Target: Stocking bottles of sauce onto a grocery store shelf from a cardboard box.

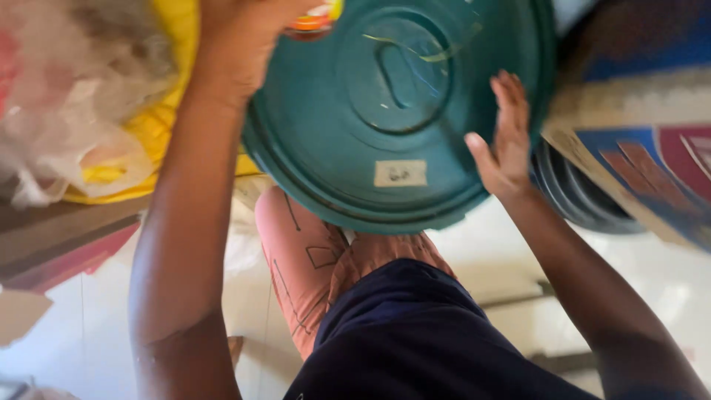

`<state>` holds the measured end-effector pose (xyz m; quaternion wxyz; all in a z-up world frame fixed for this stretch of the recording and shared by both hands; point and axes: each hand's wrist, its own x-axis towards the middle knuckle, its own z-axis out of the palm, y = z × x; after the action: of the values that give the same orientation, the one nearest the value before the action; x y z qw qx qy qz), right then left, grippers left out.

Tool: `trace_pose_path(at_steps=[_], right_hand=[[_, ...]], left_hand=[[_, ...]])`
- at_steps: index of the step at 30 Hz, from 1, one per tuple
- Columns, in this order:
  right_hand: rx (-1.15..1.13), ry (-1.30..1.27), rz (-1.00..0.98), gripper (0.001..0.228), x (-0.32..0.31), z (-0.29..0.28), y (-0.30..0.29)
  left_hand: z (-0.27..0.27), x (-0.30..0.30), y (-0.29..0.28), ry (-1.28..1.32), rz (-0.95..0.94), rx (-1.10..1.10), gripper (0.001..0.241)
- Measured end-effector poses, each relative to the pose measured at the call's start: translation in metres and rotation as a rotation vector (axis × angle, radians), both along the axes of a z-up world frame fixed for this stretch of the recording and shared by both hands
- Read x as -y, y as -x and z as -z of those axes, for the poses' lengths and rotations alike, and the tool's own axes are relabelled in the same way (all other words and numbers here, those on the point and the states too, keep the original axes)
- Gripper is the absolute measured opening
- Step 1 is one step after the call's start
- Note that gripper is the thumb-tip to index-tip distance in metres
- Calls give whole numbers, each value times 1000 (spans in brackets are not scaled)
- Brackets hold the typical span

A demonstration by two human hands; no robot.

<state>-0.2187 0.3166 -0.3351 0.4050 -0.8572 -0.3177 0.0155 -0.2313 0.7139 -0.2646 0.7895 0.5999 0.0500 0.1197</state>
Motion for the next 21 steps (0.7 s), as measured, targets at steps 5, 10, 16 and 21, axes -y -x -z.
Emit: trace_pose_path(at_steps=[5, 10, 16, 21], right_hand=[[11, -76, -54, 74, -4, 7, 2], [112, 59, -21, 73, 6, -6, -1], [73, -24, -1, 67, 11, -18, -7], [8, -116, 30, 66, 33, -10, -7]], left_hand=[[9, -4, -4, -141, -64, 58, 23], [-23, 26, -30, -12, 53, 283, 63], [-34, 67, -75, 133, 37, 204, 69], [-25, 97, -123, 318, 163, 265, 64]])
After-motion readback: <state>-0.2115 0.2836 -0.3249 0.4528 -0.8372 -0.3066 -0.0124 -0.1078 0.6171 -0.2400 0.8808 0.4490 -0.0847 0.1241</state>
